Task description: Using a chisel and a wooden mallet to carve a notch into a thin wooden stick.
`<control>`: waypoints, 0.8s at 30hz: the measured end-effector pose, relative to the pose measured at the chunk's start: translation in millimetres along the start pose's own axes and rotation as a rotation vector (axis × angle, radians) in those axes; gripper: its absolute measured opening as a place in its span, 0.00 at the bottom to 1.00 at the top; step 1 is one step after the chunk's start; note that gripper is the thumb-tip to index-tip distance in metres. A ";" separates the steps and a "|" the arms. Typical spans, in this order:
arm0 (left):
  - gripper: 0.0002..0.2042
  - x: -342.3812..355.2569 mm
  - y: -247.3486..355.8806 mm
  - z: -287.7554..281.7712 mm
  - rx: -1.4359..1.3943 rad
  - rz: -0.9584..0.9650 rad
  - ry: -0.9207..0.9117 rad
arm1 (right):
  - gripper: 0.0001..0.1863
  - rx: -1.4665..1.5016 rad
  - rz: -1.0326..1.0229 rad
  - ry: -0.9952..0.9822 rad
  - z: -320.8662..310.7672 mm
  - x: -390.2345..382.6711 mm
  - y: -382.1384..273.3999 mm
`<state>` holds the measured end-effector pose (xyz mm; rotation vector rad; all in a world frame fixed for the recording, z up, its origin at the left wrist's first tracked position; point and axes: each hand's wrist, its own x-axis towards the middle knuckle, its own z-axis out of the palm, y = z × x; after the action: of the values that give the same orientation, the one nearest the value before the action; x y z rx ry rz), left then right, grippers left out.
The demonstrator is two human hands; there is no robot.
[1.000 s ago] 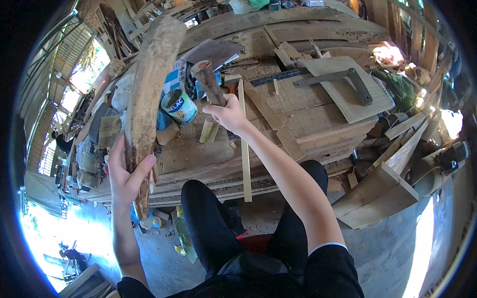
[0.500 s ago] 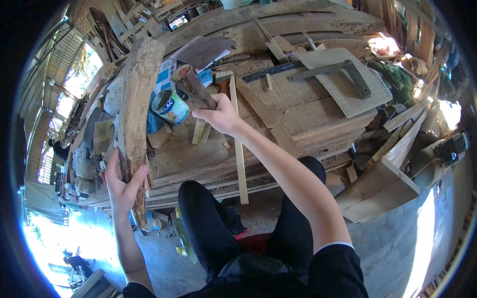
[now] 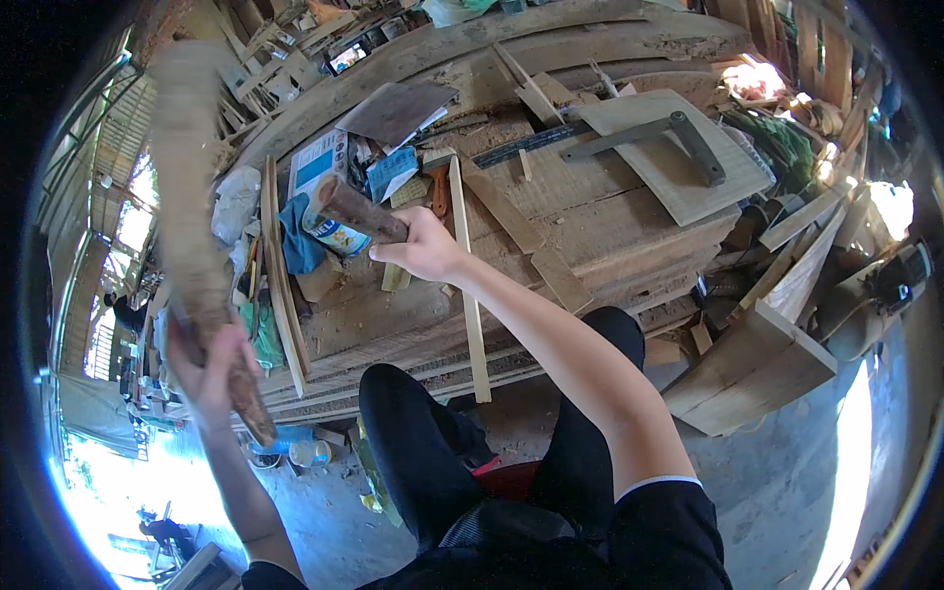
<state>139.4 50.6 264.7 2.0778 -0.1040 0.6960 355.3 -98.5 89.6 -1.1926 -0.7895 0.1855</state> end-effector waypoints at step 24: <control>0.15 36.7 80.3 -51.1 -0.105 0.150 0.115 | 0.07 0.052 0.085 0.011 0.9 5.1 -8.2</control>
<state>121.4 51.4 365.1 1.9389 -0.2287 0.8813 356.3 -98.3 99.3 -1.1777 -0.7209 0.2678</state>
